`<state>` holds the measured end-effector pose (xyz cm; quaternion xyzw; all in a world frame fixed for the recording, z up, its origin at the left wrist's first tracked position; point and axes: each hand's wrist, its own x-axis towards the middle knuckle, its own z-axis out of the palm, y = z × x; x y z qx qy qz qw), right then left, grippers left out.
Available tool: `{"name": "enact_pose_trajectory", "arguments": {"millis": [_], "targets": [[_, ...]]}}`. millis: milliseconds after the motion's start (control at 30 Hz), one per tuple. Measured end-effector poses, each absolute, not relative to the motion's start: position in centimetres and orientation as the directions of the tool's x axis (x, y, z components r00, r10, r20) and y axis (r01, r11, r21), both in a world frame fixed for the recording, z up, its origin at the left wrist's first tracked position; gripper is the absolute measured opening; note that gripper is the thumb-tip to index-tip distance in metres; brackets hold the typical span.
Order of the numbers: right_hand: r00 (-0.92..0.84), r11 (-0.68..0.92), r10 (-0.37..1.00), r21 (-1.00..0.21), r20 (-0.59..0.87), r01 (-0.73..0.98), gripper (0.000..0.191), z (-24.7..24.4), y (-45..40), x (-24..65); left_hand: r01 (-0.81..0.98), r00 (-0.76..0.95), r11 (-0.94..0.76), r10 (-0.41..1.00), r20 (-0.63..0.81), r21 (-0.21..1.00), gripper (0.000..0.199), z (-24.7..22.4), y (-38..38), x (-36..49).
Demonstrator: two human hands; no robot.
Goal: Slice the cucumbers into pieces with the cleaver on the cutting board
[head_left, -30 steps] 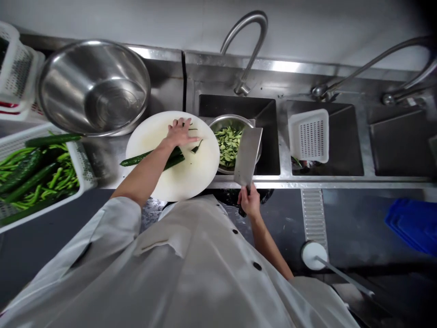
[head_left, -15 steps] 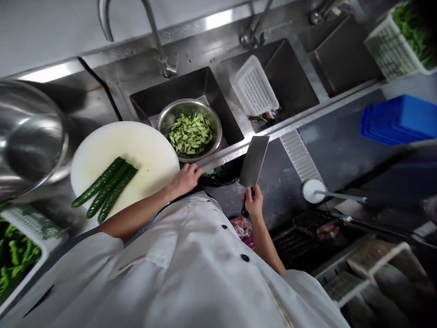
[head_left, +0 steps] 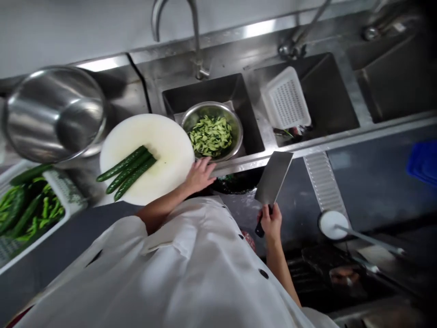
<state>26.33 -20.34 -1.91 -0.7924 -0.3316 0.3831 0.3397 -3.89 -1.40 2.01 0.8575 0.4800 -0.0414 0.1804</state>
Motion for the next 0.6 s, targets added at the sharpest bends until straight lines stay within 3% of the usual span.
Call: {"name": "enact_pose_trajectory", "arguments": {"millis": [100,200,300,367,500,600], "targets": [[0.260,-0.443,0.895,-0.794,-0.363,0.417,0.049,-2.0,-17.1,24.6,0.976,0.215,-0.198,0.936,-0.278,0.089,0.076,3.0,-1.5,-14.4],[0.039,-0.302,0.944,-0.812,-0.327,0.499,0.050,-1.4,-13.7,21.6,0.999,-0.005,-0.006,0.954,-0.300,-0.036,0.094,3.9,-1.6,-23.4],[-0.120,-0.219,0.941,-0.838,-0.317,0.499,0.048,-0.6,-11.0,18.3,0.994,-0.111,0.103,0.932,-0.346,-0.043,0.092,3.7,-0.9,-27.3],[-0.188,-0.190,0.929,-0.846,-0.320,0.499,0.046,-0.2,-9.8,16.4,0.960,-0.275,0.276,0.907,-0.319,-0.043,0.090,2.8,0.6,-27.0],[-0.251,-0.155,0.916,-0.852,-0.314,0.499,0.045,0.2,-8.8,13.8,0.701,-0.686,0.713,0.658,-0.311,-0.038,0.102,1.1,4.7,-24.4],[-0.244,-0.156,0.918,-0.852,-0.311,0.500,0.046,0.3,-9.5,13.0,0.671,-0.674,0.741,0.623,-0.398,0.024,0.105,2.0,5.5,-25.2]]}}
